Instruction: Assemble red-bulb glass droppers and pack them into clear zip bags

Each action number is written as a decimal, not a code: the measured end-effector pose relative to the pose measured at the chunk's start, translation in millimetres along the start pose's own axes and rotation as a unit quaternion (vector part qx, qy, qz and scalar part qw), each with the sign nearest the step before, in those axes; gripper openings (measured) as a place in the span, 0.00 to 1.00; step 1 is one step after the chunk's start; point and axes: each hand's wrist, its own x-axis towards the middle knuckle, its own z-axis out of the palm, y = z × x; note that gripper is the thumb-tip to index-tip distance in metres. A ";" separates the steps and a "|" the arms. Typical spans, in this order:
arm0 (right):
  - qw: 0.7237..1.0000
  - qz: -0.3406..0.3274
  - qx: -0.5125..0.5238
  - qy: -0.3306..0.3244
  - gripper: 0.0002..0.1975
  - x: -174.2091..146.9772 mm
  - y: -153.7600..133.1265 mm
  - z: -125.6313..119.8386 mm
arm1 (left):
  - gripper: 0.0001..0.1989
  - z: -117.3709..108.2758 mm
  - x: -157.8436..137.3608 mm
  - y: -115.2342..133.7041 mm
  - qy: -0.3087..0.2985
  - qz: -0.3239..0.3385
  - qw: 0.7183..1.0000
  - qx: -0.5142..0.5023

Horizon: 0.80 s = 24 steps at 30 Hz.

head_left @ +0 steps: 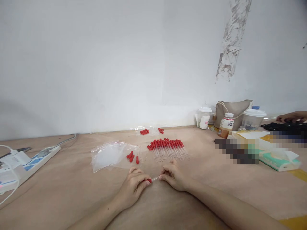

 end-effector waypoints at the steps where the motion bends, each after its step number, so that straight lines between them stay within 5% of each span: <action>1: 1.000 -0.005 -0.002 0.003 0.08 0.1 -0.7 -0.1 | 0.10 0.1 0.0 -0.1 0.001 0.003 1.000 0.003; 18: 0.990 -0.074 -0.103 0.054 0.09 -5.4 -14.4 4.7 | 0.10 3.7 0.4 -6.2 0.030 0.037 0.996 0.072; 24: 0.992 -0.044 -0.106 0.055 0.11 -2.5 -15.6 14.4 | 0.09 5.9 -0.2 -8.9 0.037 0.047 0.996 0.065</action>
